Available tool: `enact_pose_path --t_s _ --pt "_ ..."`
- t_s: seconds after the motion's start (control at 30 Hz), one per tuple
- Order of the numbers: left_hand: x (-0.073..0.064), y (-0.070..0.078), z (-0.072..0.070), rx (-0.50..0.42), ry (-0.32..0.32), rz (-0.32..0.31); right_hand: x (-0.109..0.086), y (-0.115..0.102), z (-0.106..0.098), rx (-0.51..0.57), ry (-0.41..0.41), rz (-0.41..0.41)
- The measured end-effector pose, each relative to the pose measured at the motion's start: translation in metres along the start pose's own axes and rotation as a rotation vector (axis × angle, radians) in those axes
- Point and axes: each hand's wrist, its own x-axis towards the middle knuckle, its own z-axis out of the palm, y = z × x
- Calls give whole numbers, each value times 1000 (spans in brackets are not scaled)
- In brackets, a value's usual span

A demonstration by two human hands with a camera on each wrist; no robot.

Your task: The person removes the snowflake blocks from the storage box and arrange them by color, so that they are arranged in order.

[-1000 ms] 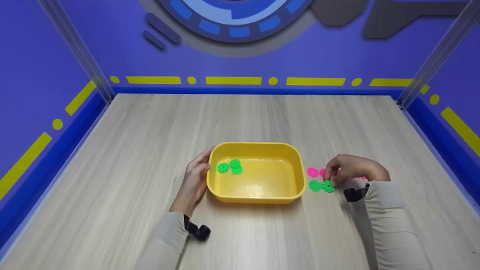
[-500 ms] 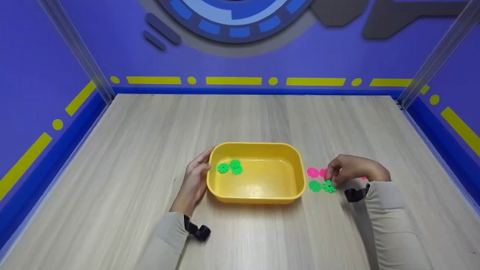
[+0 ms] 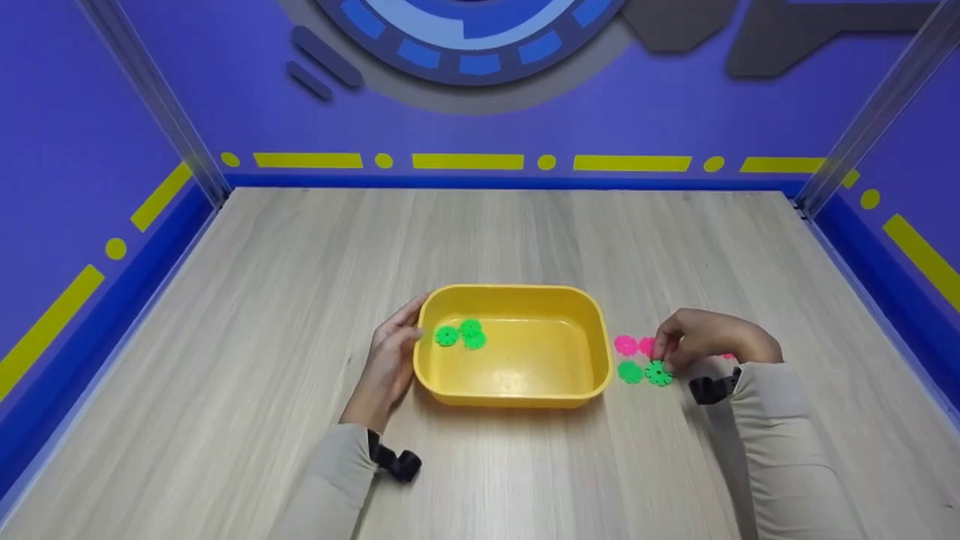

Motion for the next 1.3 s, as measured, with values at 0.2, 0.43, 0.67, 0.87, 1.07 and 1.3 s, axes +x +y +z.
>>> enact_pose_path --t_s 0.2,0.43,0.67,0.87,1.07,1.3 --pt "0 0 0 9 13 -2 0 1 -1 6 -5 11" --pt "-1 1 1 8 19 -6 0 0 -2 -1 2 13" --pt "0 1 1 6 16 -4 -1 -3 -2 -9 9 17" --pt "-1 1 1 9 19 -7 -3 -9 -5 -10 22 -46" --pt "0 0 1 6 5 1 -6 -22 -9 -30 94 -83" --pt "0 0 1 -5 3 2 -5 -40 -16 -20 153 -165"
